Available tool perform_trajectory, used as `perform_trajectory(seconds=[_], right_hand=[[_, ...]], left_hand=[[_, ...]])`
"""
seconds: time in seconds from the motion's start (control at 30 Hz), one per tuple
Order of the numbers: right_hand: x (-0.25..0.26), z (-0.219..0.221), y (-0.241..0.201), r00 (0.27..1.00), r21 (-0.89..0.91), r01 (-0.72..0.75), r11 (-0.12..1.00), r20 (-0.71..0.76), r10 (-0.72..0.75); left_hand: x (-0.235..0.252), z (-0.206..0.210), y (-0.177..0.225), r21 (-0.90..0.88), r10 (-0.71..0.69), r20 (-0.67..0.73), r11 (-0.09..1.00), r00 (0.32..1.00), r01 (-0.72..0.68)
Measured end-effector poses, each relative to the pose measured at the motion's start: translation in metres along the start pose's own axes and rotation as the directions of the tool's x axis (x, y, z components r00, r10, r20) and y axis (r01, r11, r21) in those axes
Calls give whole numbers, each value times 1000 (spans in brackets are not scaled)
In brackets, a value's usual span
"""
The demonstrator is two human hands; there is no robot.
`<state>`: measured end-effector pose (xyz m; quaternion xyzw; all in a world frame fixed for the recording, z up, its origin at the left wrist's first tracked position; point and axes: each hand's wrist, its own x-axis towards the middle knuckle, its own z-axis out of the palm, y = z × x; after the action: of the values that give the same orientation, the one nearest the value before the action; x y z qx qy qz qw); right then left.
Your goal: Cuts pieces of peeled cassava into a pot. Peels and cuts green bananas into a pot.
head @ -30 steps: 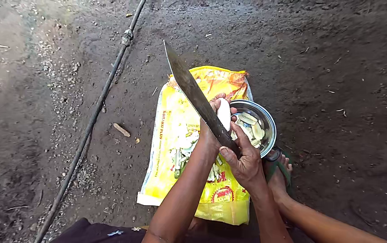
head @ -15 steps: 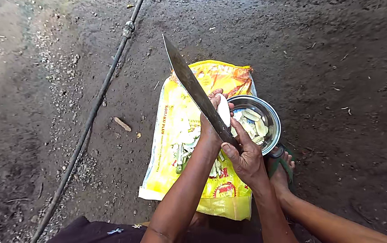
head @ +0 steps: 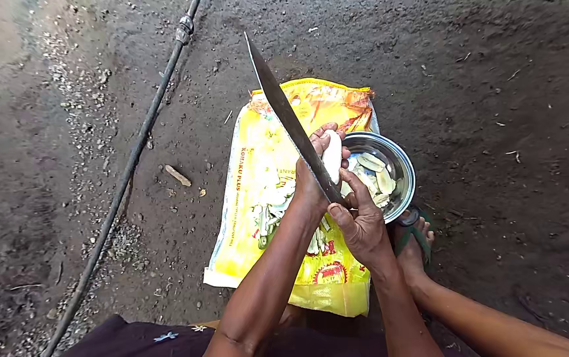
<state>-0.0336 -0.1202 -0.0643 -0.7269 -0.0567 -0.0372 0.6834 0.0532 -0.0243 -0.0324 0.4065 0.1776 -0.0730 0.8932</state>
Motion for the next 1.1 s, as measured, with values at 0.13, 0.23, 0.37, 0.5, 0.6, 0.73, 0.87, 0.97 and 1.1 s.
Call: perform_trajectory(seconds=[0.13,0.23,0.37,0.5,0.6,0.73,0.87,0.97,1.1], right_hand=[[0,2,0,1000,-18,7,1000,-9,-7],[-1,2,2,1000,-16,12,1000,-23,-12],[0,0,7,999,-2,-25,1000,-29,25],[1,-3,8,999,-23,-41,999,-30,40],[2,-6,11,998,-54,-26,998,-55,23],[2,-4,13,997,-62,-6,998,-78,1],[5,-8,16,996,-26,-37,999,-82,35],[5,-8,15,994,-16,-61,998,-89,59],[6,-10,15,989,-28,-91,995,-120,87]], left_hand=[[-1,2,1,11,-3,8,1000,1000,3],[-1,1,-1,14,-19,9,1000,1000,19],[-9,2,-2,78,-47,-25,996,999,48],[-14,3,-5,71,-62,-5,996,998,62],[-20,5,-8,101,-81,0,992,997,80],[-21,6,-9,109,-68,-29,991,997,71],[-24,5,-12,156,-80,-14,984,997,81],[-24,5,-10,164,-107,18,981,994,102],[-25,5,-14,120,-167,37,980,985,161]])
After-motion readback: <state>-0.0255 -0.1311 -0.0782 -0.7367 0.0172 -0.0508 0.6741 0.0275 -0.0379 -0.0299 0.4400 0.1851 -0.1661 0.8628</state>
